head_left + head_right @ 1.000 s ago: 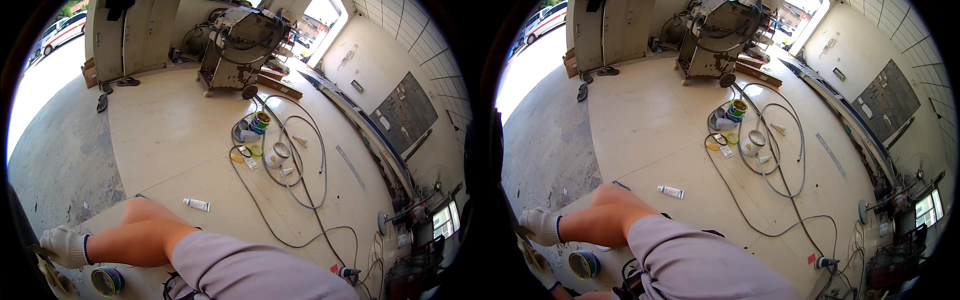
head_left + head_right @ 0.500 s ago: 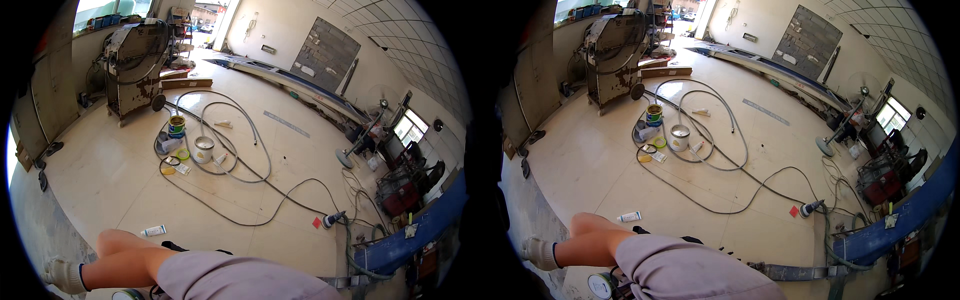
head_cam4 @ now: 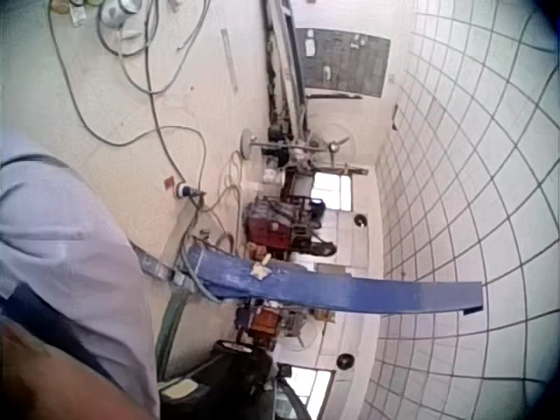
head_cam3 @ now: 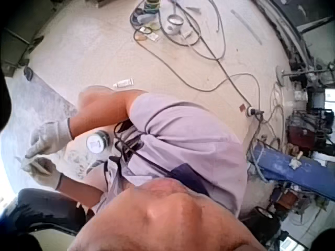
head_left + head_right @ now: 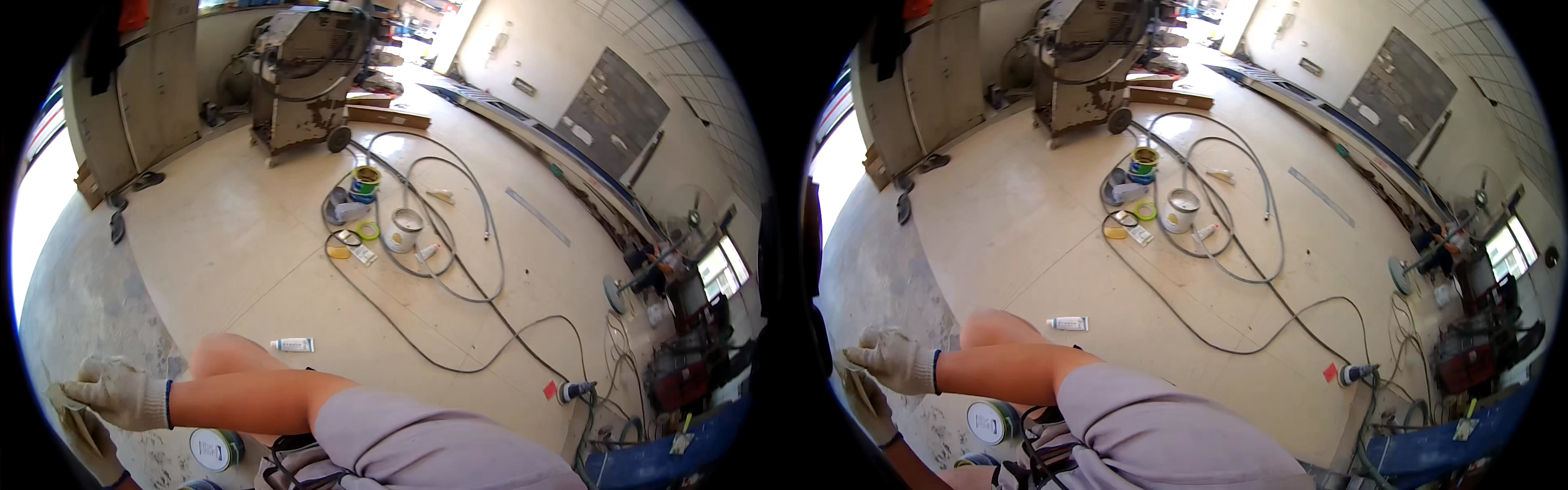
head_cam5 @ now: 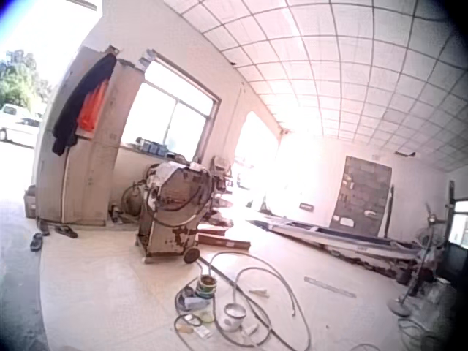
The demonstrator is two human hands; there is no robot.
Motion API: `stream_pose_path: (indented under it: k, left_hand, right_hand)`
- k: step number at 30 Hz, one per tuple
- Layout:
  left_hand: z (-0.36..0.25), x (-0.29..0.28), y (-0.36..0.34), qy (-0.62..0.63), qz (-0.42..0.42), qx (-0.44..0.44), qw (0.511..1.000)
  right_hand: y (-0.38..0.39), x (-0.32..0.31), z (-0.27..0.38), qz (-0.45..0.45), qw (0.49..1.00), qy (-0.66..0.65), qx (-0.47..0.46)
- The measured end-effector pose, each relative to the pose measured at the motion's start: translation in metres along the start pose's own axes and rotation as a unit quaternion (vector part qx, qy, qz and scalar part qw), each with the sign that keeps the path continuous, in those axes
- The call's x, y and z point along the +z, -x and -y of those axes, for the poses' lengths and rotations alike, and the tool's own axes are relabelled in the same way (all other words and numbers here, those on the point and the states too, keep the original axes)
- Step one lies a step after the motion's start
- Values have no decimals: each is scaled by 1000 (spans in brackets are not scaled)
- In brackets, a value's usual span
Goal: The person applies yellow body filler to the rear quarter panel of a black car using a spreader. They repeatedly smooth the filler over the damaged area, occasionally dipping the tool into a container to gather more material.
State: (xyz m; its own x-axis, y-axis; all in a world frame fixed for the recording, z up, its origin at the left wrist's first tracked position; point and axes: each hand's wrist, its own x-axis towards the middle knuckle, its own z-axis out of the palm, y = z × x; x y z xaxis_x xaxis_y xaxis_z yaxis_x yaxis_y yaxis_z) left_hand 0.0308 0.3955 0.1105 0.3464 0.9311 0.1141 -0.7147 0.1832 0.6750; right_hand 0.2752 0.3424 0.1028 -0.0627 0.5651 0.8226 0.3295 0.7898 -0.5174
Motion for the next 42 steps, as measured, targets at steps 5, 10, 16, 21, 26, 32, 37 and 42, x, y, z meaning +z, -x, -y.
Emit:
stream_pose_path:
  k: [5, 10, 16, 21, 26, 32, 37, 42]
  left_hand:
    - [27, 17, -14, -16, -89, 111, 990]
    - [-31, 21, 68, 59, -295, 190, 935]
    - [-19, -16, 148, 147, -360, 204, 899]
    - [1, -5, 188, 133, -369, 183, 901]
    - [0, 3, 212, 134, -401, 229, 877]
    - [-8, 7, 230, 125, -402, 253, 871]
    - [5, 2, 215, 84, -391, 220, 890]
    - [-11, -11, 219, 101, -459, 263, 842]
  right_hand:
    - [-2, 2, -51, 116, 980, 131, 98]
    - [-39, 83, -21, 66, 841, -337, 418]
    - [-21, 150, -5, 119, 627, -581, 505]
    - [18, 190, 39, 164, 567, -584, 557]
    - [38, 211, 72, 198, 534, -597, 565]
    - [46, 206, 87, 174, 584, -585, 535]
    - [53, 215, 65, 318, 538, -551, 553]
    - [-30, 188, -3, 658, 680, -182, 268]
